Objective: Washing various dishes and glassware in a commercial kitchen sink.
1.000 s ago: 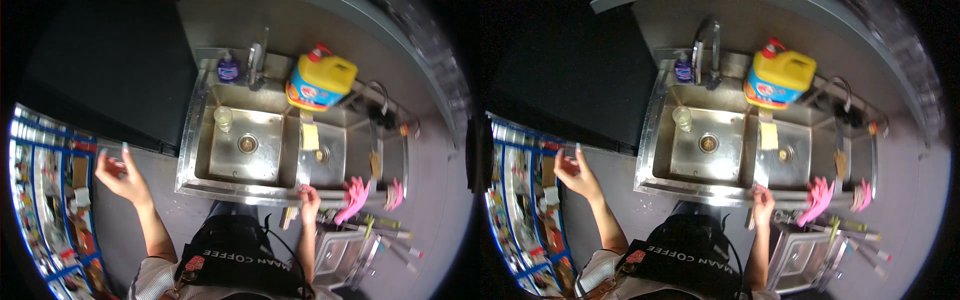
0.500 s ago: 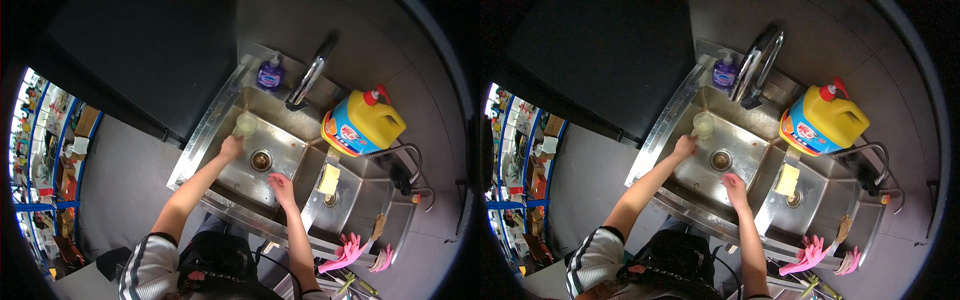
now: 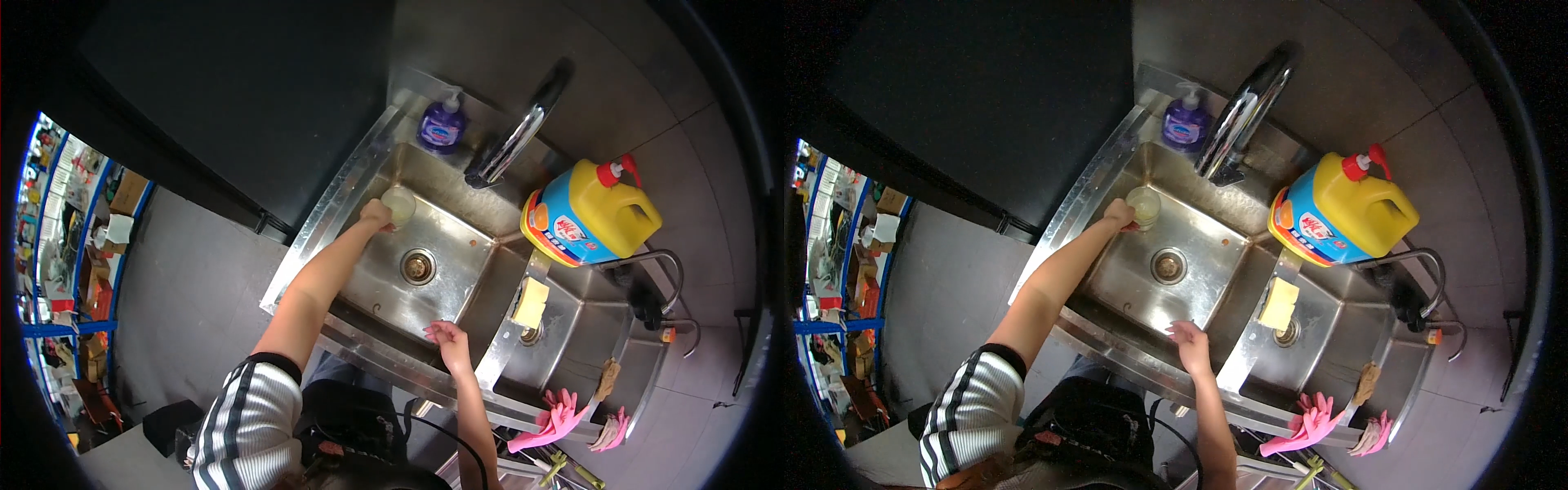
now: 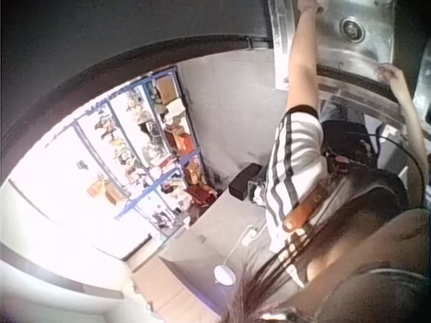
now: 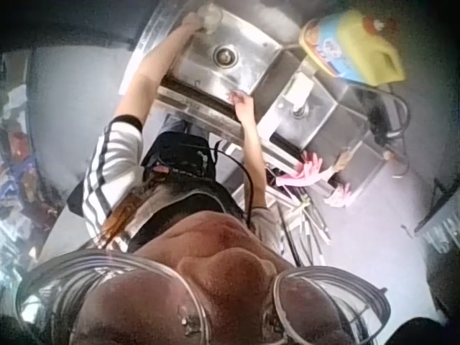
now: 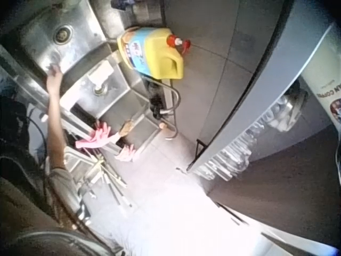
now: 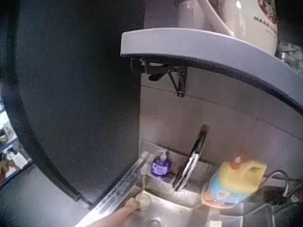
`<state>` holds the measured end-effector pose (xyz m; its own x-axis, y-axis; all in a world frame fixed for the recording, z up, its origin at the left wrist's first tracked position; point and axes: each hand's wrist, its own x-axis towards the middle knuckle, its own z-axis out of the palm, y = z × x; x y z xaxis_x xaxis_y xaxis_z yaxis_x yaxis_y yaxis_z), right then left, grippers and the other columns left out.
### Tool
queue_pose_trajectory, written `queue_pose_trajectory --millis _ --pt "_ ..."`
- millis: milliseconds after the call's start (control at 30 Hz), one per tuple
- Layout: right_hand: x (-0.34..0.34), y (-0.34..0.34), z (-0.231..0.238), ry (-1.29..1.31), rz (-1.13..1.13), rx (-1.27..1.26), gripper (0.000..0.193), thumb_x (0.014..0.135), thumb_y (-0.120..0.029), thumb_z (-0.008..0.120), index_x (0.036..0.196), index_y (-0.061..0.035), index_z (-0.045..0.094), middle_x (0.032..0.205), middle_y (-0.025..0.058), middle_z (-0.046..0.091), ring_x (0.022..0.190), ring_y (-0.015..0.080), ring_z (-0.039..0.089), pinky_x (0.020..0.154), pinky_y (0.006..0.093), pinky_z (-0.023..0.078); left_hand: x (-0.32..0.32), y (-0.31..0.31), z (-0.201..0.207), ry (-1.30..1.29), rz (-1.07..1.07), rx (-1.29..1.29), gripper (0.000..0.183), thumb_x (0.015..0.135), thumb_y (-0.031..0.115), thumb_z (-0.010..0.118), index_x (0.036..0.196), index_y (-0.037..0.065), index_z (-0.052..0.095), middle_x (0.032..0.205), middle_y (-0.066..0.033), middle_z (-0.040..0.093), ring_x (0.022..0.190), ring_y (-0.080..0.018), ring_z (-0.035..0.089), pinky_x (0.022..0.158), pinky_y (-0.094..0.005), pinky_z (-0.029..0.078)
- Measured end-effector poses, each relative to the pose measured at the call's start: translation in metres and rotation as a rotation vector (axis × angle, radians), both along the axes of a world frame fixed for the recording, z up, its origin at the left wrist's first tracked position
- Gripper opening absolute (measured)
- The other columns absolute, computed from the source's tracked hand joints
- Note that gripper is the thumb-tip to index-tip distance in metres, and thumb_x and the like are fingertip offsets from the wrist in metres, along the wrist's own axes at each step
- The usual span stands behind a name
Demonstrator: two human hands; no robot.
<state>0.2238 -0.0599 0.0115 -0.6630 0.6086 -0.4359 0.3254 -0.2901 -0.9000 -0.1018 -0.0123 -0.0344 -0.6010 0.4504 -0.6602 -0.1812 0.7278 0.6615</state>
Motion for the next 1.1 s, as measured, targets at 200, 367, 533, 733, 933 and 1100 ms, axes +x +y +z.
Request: queue_pose_trajectory --millis 200,367,533,733,933,1100 --pt "0.006 -0.001 -0.001 -0.008 -0.088 -0.060 0.016 0.082 0.000 0.041 0.092 0.0050 0.052 0.083 0.0092 0.058 0.078 0.0155 0.056 0.070 0.0248 0.044 0.004 0.003 0.006 0.129 -0.142 -0.014 0.017 0.070 0.002 0.045 0.071 -0.009 0.058 0.057 -0.0166 0.058 0.047 -0.0232 0.059 0.042 -0.0306 0.049" --pt "-0.030 0.013 -0.018 -0.066 0.051 0.194 0.013 0.078 0.002 0.049 0.090 0.0035 0.052 0.086 0.0106 0.058 0.079 0.0142 0.055 0.069 0.0247 0.045 -0.003 -0.002 0.018 -0.009 -0.098 0.034 0.017 0.069 0.001 0.046 0.064 -0.010 0.057 0.055 -0.0168 0.058 0.047 -0.0223 0.059 0.045 -0.0300 0.050" --pt "-0.104 0.052 -0.058 -0.123 0.026 0.312 0.054 0.064 -0.005 0.066 0.110 0.0015 0.038 0.103 0.0142 0.051 0.092 0.0190 0.052 0.075 0.0282 0.043 0.011 -0.015 0.040 0.161 -0.240 0.032 0.016 0.068 -0.001 0.045 0.063 -0.012 0.056 0.054 -0.0169 0.057 0.047 -0.0229 0.059 0.043 -0.0306 0.049" --pt "-0.167 0.047 -0.045 0.015 0.068 0.453 0.094 0.055 0.000 0.072 0.127 -0.0043 0.011 0.125 0.0141 0.030 0.110 0.0228 0.036 0.083 0.0314 0.042 0.011 -0.052 0.069 0.101 -0.266 0.053 0.017 0.069 -0.001 0.045 0.064 -0.013 0.057 0.055 -0.0164 0.058 0.047 -0.0220 0.059 0.044 -0.0300 0.050" --pt "-0.168 0.045 -0.064 0.231 0.115 0.467 0.097 0.052 -0.011 0.077 0.127 -0.0022 0.015 0.120 0.0114 0.038 0.104 0.0197 0.042 0.085 0.0290 0.039 0.013 -0.076 0.109 -0.110 -0.445 0.099 0.022 0.071 0.004 0.046 0.062 -0.014 0.054 0.053 -0.0173 0.056 0.042 -0.0219 0.057 0.040 -0.0292 0.048" --pt "-0.160 0.030 -0.015 0.323 0.127 0.352 0.079 0.051 -0.011 0.076 0.115 -0.0016 0.032 0.105 0.0083 0.049 0.095 0.0179 0.049 0.082 0.0290 0.040 0.006 -0.091 0.130 -0.126 -0.566 0.122 0.021 0.075 0.013 0.050 0.077 -0.007 0.053 0.065 -0.0147 0.056 0.056 -0.0205 0.057 0.052 -0.0287 0.048"
